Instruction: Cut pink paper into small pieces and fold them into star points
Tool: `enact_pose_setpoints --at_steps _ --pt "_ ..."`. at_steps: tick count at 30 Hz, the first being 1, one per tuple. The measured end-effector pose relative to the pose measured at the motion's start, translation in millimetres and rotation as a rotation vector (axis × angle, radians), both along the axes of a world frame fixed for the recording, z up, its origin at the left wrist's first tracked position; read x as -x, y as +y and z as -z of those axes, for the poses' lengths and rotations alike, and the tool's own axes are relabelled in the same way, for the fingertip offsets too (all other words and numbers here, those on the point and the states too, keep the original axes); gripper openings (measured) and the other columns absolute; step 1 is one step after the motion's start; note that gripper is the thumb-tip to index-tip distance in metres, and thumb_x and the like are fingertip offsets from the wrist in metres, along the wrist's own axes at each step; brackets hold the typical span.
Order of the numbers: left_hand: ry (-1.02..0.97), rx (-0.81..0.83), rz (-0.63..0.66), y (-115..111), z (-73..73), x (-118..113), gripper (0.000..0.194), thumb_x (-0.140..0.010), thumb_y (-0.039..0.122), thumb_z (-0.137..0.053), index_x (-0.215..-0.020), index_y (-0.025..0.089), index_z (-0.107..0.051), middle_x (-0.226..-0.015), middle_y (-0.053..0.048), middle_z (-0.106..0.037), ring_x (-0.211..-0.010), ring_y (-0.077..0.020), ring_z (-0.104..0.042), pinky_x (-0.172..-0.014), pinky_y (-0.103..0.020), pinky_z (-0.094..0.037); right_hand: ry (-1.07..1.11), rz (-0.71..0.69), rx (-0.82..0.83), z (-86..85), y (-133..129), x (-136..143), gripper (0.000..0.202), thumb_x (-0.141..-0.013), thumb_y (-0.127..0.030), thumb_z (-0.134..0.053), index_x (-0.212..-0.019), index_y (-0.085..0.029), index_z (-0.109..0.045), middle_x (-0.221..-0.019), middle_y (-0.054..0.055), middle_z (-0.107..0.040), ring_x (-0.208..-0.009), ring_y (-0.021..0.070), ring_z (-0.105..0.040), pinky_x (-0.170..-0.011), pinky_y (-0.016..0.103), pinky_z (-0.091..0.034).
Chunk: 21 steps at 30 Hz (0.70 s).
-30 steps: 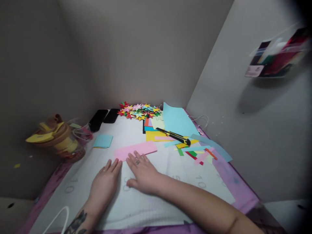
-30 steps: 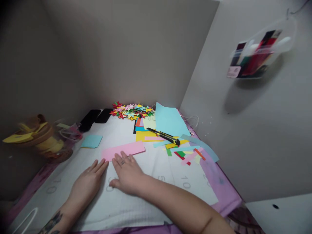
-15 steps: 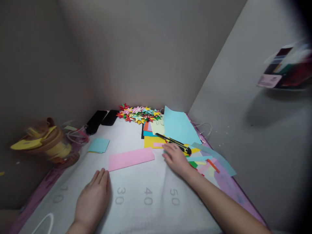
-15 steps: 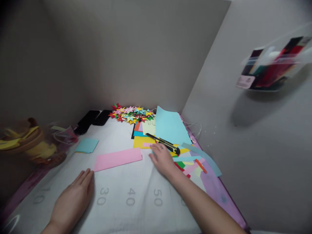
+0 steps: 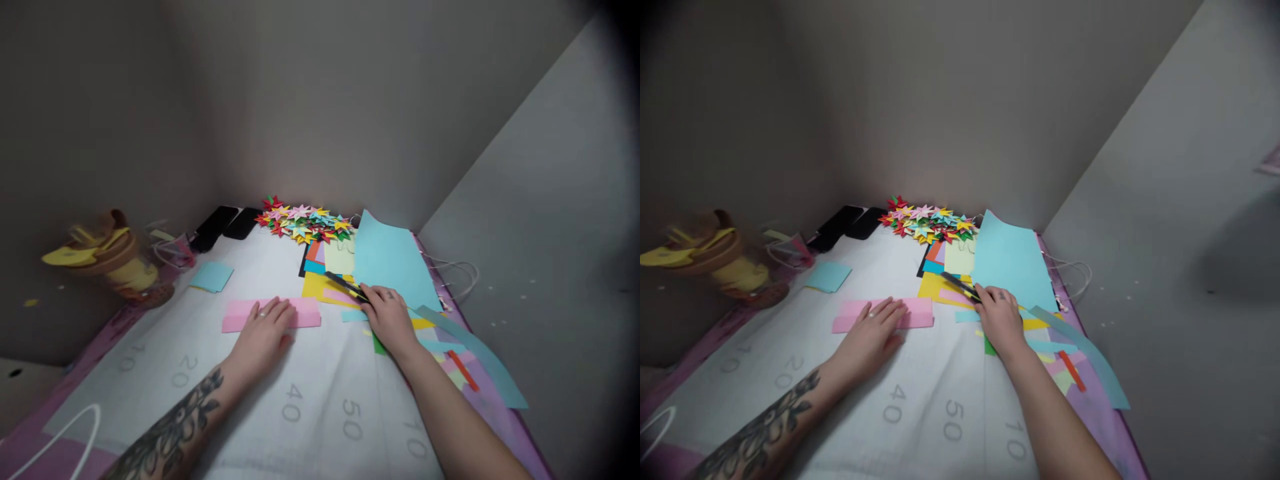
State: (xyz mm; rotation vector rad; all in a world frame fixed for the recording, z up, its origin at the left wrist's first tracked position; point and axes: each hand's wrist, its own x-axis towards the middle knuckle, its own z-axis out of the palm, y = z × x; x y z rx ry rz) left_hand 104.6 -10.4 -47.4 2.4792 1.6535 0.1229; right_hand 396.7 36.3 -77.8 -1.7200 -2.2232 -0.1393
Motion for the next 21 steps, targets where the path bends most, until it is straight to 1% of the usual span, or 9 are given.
enact_pose_setpoints --at_steps 3,6,9,13,15,17,19,21 --pt "-0.027 0.019 -0.011 19.1 8.0 -5.2 0.054 -0.089 0.034 -0.046 -0.140 0.018 -0.040 -0.150 -0.009 -0.036 -0.140 -0.0303 -0.027 -0.111 -0.056 -0.026 0.009 -0.167 0.034 -6.4 -10.3 0.7 0.039 -0.088 -0.016 -0.053 -0.126 -0.020 -0.058 -0.111 0.010 -0.063 -0.103 0.0257 -0.051 -0.093 0.041 -0.041" --pt "-0.032 0.014 -0.042 28.8 15.6 0.3 0.057 -0.091 0.041 -0.042 -0.142 0.016 -0.038 -0.152 -0.010 -0.033 -0.142 -0.0314 -0.023 -0.111 -0.058 -0.025 0.018 -0.237 0.131 -10.7 -17.0 1.7 0.038 -0.086 -0.014 -0.054 -0.123 -0.022 -0.060 -0.109 0.009 -0.064 -0.102 0.0252 -0.053 -0.090 0.041 -0.043" --pt "-0.038 -0.001 -0.056 31.1 20.0 6.3 0.056 -0.092 0.041 -0.039 -0.143 0.018 -0.037 -0.152 -0.010 -0.032 -0.141 -0.0319 -0.023 -0.110 -0.058 -0.025 0.013 -0.258 0.170 -13.4 -19.2 2.6 0.037 -0.086 -0.013 -0.055 -0.121 -0.023 -0.061 -0.109 0.009 -0.063 -0.103 0.0260 -0.053 -0.090 0.043 -0.043" --pt "-0.055 -0.018 -0.032 31.0 23.5 9.0 0.049 -0.095 0.036 -0.035 -0.143 0.029 -0.037 -0.152 -0.007 -0.034 -0.141 -0.0330 -0.025 -0.107 -0.060 -0.027 0.004 -0.289 0.143 -13.1 -19.3 3.6 0.035 -0.085 -0.013 -0.057 -0.118 -0.023 -0.063 -0.108 0.009 -0.064 -0.101 0.0260 -0.053 -0.092 0.046 -0.041" --pt "-0.078 -0.024 -0.007 31.1 25.1 9.6 0.046 -0.096 0.034 -0.034 -0.141 0.033 -0.039 -0.151 -0.005 -0.035 -0.141 -0.0326 -0.025 -0.107 -0.062 -0.027 -0.005 -0.289 0.118 -11.5 -19.4 4.7 0.036 -0.085 -0.012 -0.057 -0.118 -0.023 -0.063 -0.107 0.009 -0.064 -0.101 0.0257 -0.053 -0.095 0.048 -0.039" --pt "-0.108 -0.025 0.008 31.2 26.1 10.5 0.043 -0.096 0.033 -0.034 -0.138 0.033 -0.044 -0.150 -0.005 -0.038 -0.140 -0.0320 -0.026 -0.107 -0.062 -0.027 -0.016 -0.276 0.102 -10.1 -19.7 5.8 0.036 -0.085 -0.011 -0.056 -0.118 -0.023 -0.063 -0.108 0.009 -0.064 -0.102 0.0255 -0.053 -0.098 0.051 -0.036" --pt "-0.135 -0.025 0.000 31.3 26.0 11.6 0.041 -0.095 0.033 -0.037 -0.134 0.030 -0.049 -0.148 -0.006 -0.041 -0.140 -0.0312 -0.027 -0.107 -0.061 -0.027 -0.029 -0.255 0.089 -10.1 -19.6 5.8 0.036 -0.086 -0.011 -0.055 -0.118 -0.024 -0.063 -0.109 0.008 -0.064 -0.103 0.0255 -0.053 -0.100 0.052 -0.033" --pt "-0.158 -0.021 -0.023 31.1 24.4 11.9 0.038 -0.094 0.033 -0.039 -0.129 0.026 -0.052 -0.146 -0.007 -0.043 -0.139 -0.0306 -0.029 -0.108 -0.059 -0.028 -0.039 -0.212 0.063 -11.3 -18.7 2.9 0.036 -0.087 -0.012 -0.053 -0.120 -0.025 -0.062 -0.109 0.008 -0.064 -0.102 0.0254 -0.053 -0.100 0.051 -0.034"
